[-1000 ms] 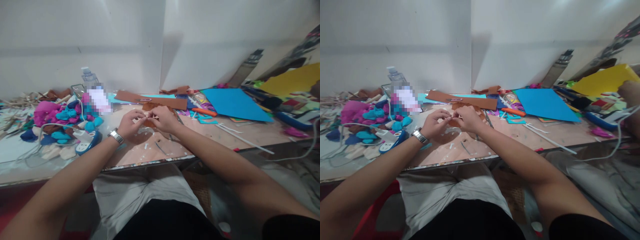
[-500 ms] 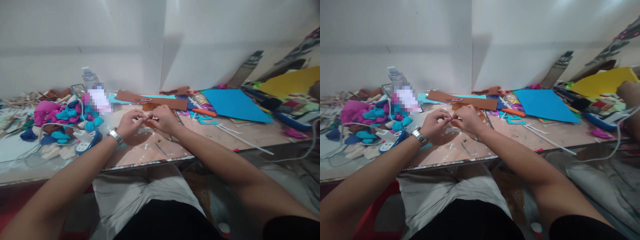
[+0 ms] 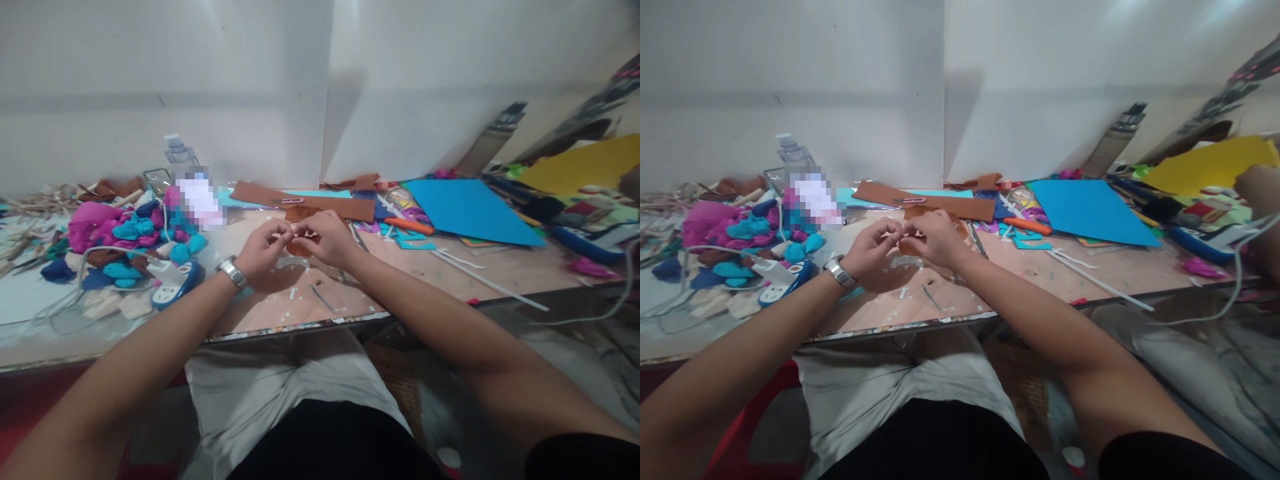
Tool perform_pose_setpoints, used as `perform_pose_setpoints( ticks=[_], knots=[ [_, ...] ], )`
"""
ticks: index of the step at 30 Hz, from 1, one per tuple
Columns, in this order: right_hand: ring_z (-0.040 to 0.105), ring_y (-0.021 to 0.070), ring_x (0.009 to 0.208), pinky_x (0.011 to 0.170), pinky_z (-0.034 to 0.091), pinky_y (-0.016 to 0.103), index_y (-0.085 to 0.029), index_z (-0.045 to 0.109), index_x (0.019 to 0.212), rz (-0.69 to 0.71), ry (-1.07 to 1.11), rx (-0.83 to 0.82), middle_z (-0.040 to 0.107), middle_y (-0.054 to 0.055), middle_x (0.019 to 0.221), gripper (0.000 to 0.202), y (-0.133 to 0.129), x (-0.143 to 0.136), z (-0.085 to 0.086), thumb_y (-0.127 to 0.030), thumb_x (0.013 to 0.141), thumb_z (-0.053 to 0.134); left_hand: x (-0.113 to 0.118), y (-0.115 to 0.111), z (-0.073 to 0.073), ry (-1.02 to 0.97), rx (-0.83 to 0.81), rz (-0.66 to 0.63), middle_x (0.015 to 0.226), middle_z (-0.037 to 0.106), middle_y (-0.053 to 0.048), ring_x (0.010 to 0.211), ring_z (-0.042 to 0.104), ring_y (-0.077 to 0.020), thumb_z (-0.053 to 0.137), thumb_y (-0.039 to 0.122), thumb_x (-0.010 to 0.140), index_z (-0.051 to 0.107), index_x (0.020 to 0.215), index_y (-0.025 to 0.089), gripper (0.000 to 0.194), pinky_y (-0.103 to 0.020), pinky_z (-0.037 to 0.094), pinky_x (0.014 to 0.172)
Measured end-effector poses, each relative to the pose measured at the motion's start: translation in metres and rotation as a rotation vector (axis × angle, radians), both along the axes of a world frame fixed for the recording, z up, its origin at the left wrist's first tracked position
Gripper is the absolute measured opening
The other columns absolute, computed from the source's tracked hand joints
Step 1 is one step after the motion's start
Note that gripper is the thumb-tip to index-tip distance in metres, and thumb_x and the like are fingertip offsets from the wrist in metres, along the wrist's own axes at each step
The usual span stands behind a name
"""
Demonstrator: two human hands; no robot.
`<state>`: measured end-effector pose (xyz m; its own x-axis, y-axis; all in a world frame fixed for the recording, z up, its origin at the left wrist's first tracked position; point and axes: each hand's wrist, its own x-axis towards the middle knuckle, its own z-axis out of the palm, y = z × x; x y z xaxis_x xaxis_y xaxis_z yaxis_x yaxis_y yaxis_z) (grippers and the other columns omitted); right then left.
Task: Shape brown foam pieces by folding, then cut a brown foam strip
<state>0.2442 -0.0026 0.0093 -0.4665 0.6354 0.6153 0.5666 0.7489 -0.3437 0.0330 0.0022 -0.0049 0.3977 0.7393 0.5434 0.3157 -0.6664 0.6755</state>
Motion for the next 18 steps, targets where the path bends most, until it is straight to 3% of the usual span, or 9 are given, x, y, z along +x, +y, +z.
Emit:
perform_pose_setpoints(
  ticks=[10, 18],
  knots=[
    [0.067, 0.0223, 0.091, 0.092, 0.037, 0.038, -0.021, 0.071, 0.092, 0.014, 0.034, 0.031, 0.077, 0.004, 0.092, 0.013, 0.001, 0.000, -0.003, -0.034, 0.093, 0.068, 0.000, -0.001, 0.004, -0.057, -0.034, -0.026, 0.094, 0.069, -0.006, 0.090, 0.063, -0.0184, 0.061, 0.053, 0.096, 0.067, 0.080, 0.019, 0.038, -0.033, 0.051, 0.088],
    [0.067, 0.0230, 0.100, 0.098, 0.037, 0.040, -0.024, 0.072, 0.091, 0.062, 0.076, 0.055, 0.078, 0.003, 0.096, 0.016, 0.002, 0.001, -0.007, -0.037, 0.097, 0.065, -0.005, 0.008, -0.005, -0.081, -0.062, -0.006, 0.099, 0.069, -0.007, 0.096, 0.066, -0.0209, 0.070, 0.054, 0.089, 0.073, 0.080, 0.020, 0.035, -0.038, 0.051, 0.094]
  ],
)
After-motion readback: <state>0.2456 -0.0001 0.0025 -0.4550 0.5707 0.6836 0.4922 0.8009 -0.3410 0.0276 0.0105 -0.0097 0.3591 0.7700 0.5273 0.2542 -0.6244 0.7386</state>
